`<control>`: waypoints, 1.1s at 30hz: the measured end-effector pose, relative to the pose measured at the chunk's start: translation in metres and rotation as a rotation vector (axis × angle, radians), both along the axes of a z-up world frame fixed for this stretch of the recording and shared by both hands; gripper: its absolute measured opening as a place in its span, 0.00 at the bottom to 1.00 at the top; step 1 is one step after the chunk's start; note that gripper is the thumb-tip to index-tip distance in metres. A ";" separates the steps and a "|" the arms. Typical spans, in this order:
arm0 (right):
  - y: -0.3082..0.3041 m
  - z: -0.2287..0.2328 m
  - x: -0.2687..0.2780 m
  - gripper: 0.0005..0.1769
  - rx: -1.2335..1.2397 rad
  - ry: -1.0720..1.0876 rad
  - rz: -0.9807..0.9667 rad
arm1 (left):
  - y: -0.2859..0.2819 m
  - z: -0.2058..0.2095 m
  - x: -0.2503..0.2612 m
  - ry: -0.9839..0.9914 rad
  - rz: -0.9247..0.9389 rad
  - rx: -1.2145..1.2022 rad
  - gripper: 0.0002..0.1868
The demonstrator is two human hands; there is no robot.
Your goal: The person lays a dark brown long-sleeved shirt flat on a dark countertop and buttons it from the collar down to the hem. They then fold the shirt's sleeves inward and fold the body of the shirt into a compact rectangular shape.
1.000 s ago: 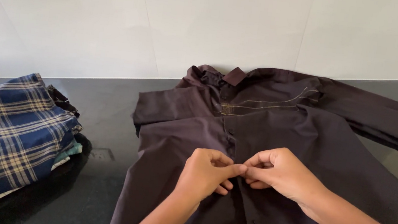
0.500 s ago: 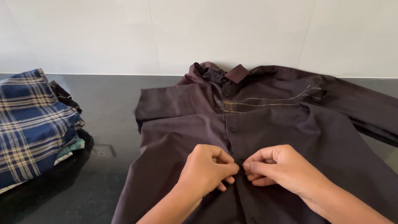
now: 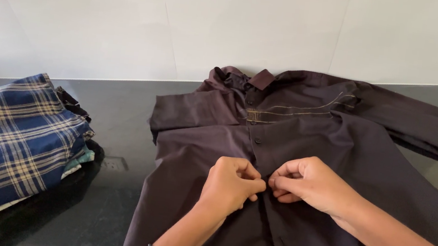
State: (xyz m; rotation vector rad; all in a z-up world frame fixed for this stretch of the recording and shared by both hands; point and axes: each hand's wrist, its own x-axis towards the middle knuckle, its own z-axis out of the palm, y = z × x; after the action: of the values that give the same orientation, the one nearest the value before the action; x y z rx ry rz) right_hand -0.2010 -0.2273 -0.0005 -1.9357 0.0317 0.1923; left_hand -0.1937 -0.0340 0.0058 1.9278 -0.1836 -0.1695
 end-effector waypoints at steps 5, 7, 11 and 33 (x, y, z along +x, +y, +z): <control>0.003 -0.008 0.000 0.09 -0.007 -0.072 -0.033 | -0.002 -0.003 -0.001 -0.045 -0.021 -0.022 0.07; 0.014 0.003 -0.011 0.09 -0.120 -0.118 -0.071 | -0.002 0.002 -0.008 -0.076 -0.013 0.020 0.07; 0.020 0.008 -0.018 0.11 -0.290 -0.208 -0.119 | -0.002 -0.007 -0.001 -0.219 -0.004 0.080 0.07; 0.004 0.005 -0.009 0.15 -0.109 -0.149 0.056 | 0.001 -0.011 0.008 -0.097 -0.059 -0.007 0.08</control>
State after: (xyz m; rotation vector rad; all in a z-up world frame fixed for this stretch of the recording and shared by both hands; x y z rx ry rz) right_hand -0.2097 -0.2230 0.0041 -2.0564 -0.1132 0.0846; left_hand -0.1852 -0.0331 -0.0053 1.9263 -0.3056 -0.1141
